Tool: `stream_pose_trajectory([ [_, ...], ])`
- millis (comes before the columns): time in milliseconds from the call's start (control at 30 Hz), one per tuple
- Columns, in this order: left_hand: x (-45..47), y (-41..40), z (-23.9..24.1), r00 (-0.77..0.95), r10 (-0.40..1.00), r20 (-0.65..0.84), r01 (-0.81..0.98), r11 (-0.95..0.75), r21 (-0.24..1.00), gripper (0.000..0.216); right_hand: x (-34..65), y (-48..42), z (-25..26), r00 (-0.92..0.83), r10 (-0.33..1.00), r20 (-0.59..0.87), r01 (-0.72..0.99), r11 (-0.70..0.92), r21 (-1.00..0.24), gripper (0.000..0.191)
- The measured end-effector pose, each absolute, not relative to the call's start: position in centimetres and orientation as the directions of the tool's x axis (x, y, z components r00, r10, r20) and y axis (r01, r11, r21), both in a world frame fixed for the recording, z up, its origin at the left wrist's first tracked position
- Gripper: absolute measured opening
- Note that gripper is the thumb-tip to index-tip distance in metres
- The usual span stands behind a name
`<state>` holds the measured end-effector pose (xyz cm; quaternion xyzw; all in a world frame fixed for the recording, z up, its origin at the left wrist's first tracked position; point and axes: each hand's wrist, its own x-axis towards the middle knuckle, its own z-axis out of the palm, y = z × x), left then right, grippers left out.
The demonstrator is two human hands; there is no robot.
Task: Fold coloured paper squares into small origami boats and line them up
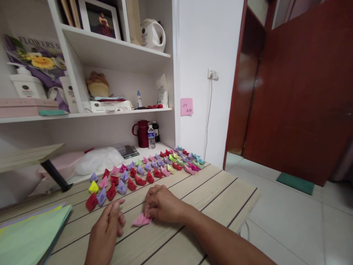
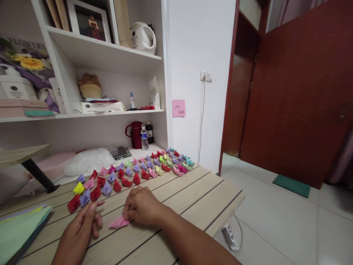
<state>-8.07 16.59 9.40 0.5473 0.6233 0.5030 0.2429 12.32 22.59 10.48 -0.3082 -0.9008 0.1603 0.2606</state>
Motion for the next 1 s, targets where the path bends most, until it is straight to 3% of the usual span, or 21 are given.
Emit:
stream_pose_trajectory([
  [1000, -8.07, 16.78, 8.62, -0.281, 0.93, 0.237, 0.348, -0.131, 0.928, 0.062, 12.34, 22.04, 10.53, -0.703, 0.595, 0.39, 0.422, 0.79, -0.445, 0.004],
])
